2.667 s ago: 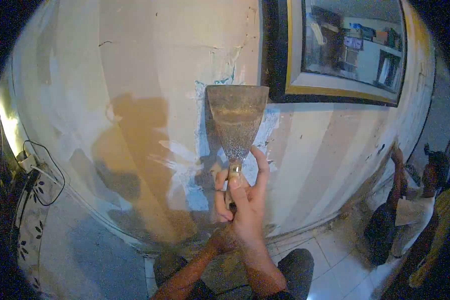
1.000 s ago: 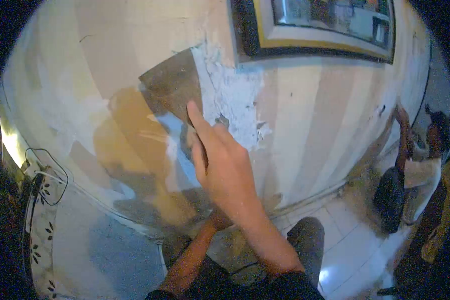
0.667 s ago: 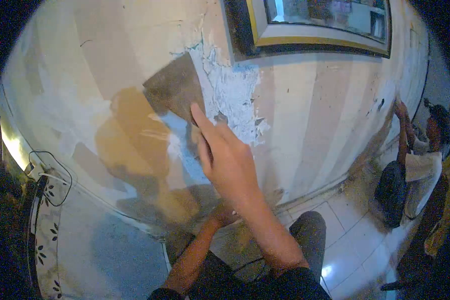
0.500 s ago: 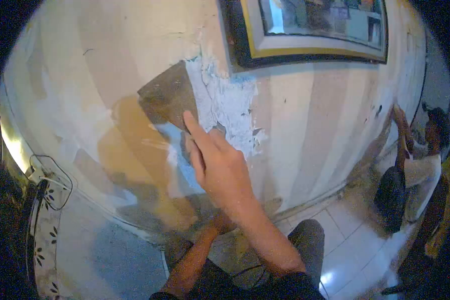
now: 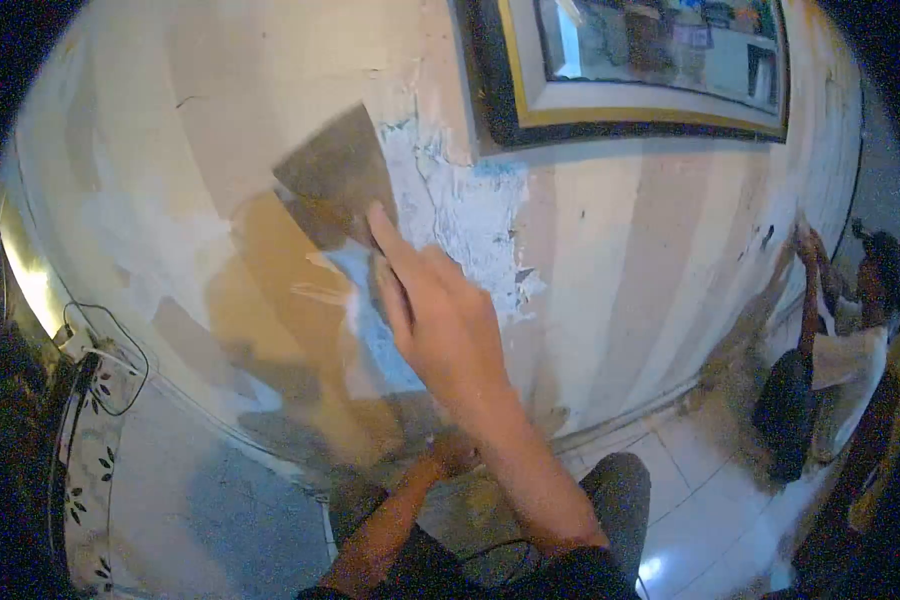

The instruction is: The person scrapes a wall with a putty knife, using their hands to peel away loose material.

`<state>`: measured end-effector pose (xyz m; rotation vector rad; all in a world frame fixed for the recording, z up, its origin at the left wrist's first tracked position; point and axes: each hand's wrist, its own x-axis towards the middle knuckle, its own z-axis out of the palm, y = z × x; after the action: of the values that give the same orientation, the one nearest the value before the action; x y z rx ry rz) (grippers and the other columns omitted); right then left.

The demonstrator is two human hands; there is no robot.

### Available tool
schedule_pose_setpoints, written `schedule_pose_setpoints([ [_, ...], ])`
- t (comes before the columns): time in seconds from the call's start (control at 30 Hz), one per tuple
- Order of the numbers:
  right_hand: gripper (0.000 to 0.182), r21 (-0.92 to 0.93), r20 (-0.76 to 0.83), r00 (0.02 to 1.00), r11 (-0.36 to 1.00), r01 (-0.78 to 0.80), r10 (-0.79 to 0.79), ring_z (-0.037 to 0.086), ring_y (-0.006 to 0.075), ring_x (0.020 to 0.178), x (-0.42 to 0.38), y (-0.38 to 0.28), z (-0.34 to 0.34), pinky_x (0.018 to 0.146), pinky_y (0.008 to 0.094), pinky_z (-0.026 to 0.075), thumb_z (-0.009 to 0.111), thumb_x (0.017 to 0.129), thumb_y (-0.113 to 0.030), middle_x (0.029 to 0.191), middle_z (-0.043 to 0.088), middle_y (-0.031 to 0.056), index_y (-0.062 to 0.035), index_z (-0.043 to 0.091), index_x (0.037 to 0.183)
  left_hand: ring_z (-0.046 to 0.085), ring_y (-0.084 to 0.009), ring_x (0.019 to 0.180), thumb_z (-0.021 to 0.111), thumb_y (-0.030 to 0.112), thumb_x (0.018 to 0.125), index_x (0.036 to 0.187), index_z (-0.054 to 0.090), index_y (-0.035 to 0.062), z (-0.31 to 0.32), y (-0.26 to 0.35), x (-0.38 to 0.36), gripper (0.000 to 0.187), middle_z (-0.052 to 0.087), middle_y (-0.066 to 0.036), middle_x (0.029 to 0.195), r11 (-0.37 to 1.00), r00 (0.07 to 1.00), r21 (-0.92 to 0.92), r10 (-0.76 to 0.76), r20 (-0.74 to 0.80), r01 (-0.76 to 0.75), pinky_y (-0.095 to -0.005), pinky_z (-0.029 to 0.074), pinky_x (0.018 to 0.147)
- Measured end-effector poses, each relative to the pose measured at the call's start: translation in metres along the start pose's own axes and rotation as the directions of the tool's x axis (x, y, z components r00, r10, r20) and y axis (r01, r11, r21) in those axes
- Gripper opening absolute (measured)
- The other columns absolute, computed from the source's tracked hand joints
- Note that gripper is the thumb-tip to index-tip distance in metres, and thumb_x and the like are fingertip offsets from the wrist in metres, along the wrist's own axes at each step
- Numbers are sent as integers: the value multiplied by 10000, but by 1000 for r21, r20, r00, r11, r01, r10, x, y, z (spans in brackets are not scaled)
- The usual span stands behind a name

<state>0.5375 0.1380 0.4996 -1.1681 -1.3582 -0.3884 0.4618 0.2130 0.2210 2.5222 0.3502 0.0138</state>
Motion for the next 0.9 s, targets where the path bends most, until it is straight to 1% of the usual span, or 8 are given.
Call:
schedule_pose_setpoints([
  [0.1, 501, -44, 6, 1000, 999, 18, -18, 524, 264, 619, 13, -13, 1, 617, 324, 460, 593, 839, 21, 745, 547, 158, -99, 525, 1320, 602, -356, 866, 547, 223, 837, 1211, 555, 109, 2, -2, 2, 391, 610, -179, 975, 995, 995, -84, 39, -90, -47, -462, 476, 770],
  [0.2, 495, -28, 65, 998, 999, -24, 25, 512, 250, 612, -16, -12, 1, 608, 314, 452, 595, 838, 25, 719, 517, 144, -92, 530, 1314, 614, -350, 854, 542, 219, 841, 1186, 561, 97, 24, -30, 8, 366, 614, -186, 1012, 988, 988, 121, 114, -109, -101, -458, 482, 763],
  [0.3, 507, -13, 75, 995, 998, -66, 67, 494, 167, 593, -36, -5, -8, 568, 274, 419, 605, 829, 24, 739, 539, 111, -83, 527, 1319, 618, -353, 818, 534, 211, 846, 1146, 567, 82, 34, -40, 17, 329, 609, -193, 989, 988, 1000, 155, -3, -27, 7, -464, 488, 746],
  [0.37, 450, 82, 45, 981, 978, -191, 187, 453, 75, 605, -40, -3, -19, 546, 219, 376, 605, 844, 15, 783, 566, 42, -67, 556, 1284, 621, -356, 795, 540, 197, 843, 1132, 567, 79, 39, -41, 16, 313, 612, -184, 965, 979, 949, -47, 182, -259, -200, -461, 493, 719],
  [0.47, 343, 219, -23, 974, 951, -216, 226, 425, 34, 620, -41, 14, -22, 540, 186, 345, 594, 868, 4, 825, 569, -3, -35, 591, 1209, 621, -327, 813, 552, 193, 842, 1142, 565, 83, 36, -42, 5, 320, 620, -159, 975, 992, 999, -113, -54, -10, 52, -435, 493, 726],
  [0.63, 259, 186, 28, 986, 968, -167, 165, 422, 26, 591, -36, 12, -38, 496, 186, 337, 539, 916, -28, 912, 537, 14, -9, 569, 1172, 612, -289, 865, 563, 207, 850, 1175, 559, 94, 45, -51, 9, 344, 628, -132, 1025, 998, 995, -20, 66, -79, -68, -405, 485, 783],
  [0.8, 280, 612, 84, 913, 702, -364, 400, 369, 19, 447, -27, -4, -34, 331, 174, 219, 490, 957, -85, 939, 538, 52, -8, 513, 1225, 610, -288, 883, 560, 207, 848, 1156, 577, 113, 11, -6, -6, 323, 632, -130, 1024, 996, 996, 69, -44, -79, 50, -403, 479, 806],
  [0.9, 271, 752, 147, 896, 541, -376, 420, 341, 25, 408, -24, 1, -30, 327, 186, 217, 460, 978, -122, 929, 549, 72, 4, 510, 1213, 609, -284, 902, 548, 206, 841, 1147, 586, 102, 18, -25, -1, 325, 632, -137, 1023, 991, 990, -83, 96, -99, -104, -405, 477, 815],
])
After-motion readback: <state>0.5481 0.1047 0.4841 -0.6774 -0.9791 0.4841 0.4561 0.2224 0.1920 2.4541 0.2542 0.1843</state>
